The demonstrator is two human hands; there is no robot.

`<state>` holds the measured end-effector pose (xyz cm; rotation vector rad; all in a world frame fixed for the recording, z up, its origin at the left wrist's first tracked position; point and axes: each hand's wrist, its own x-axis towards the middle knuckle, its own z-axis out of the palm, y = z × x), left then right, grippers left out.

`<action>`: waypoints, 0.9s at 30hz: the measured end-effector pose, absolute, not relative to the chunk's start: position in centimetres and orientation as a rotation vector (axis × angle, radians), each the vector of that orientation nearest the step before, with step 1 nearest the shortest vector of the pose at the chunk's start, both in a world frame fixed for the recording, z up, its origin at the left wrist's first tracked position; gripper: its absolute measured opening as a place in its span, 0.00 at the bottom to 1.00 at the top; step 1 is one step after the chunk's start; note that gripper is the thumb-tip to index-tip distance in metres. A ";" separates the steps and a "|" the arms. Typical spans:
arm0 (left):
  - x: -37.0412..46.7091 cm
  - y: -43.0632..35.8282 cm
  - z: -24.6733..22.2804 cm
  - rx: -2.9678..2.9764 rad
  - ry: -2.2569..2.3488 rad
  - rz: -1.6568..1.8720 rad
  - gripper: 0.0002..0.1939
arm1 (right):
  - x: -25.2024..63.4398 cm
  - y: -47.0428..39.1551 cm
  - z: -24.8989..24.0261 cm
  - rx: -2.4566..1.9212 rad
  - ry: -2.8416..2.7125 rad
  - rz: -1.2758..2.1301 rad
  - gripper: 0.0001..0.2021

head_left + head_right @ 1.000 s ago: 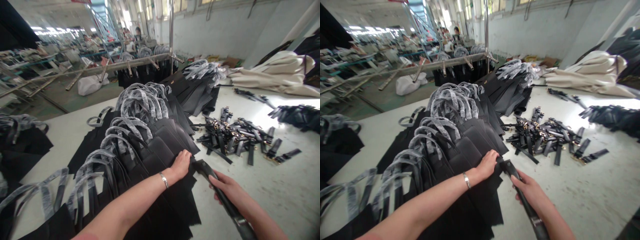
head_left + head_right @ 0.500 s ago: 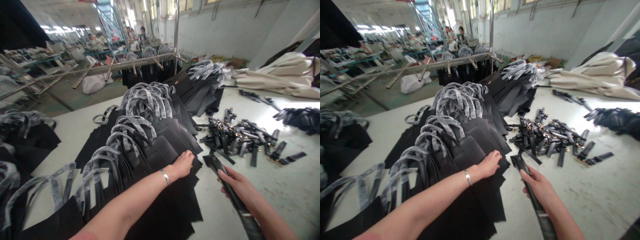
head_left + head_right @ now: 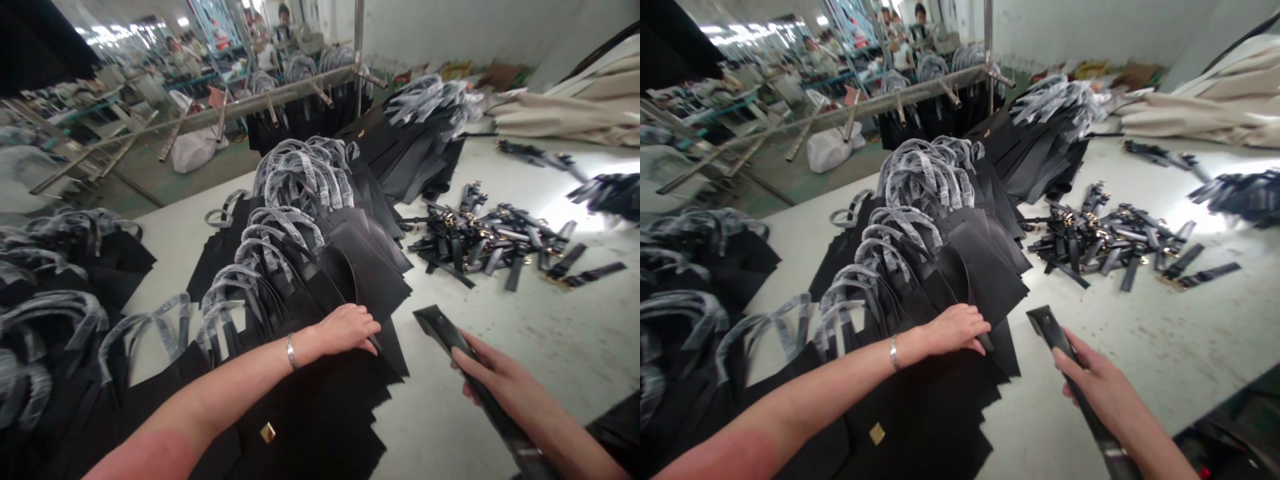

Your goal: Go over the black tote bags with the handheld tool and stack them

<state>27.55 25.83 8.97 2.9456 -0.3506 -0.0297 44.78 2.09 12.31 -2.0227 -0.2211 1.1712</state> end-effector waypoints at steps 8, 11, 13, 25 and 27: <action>20.6 24.3 11.4 2.944 -0.409 0.017 0.23 | 36.9 -2.9 9.7 -1.955 -0.140 1.412 0.37; 18.8 24.0 11.9 2.934 -0.384 0.012 0.23 | 36.7 -1.2 9.4 -1.980 -0.215 1.372 0.36; 17.9 24.0 12.2 2.919 -0.364 0.006 0.23 | 37.1 0.3 9.7 -2.050 -0.251 1.257 0.35; 15.0 23.7 11.7 2.889 -0.296 -0.092 0.25 | 33.5 -1.5 10.5 -2.030 -0.232 1.430 0.40; 15.6 23.6 11.2 2.890 -0.283 -0.100 0.25 | 33.0 -0.6 10.3 -2.046 -0.252 1.410 0.40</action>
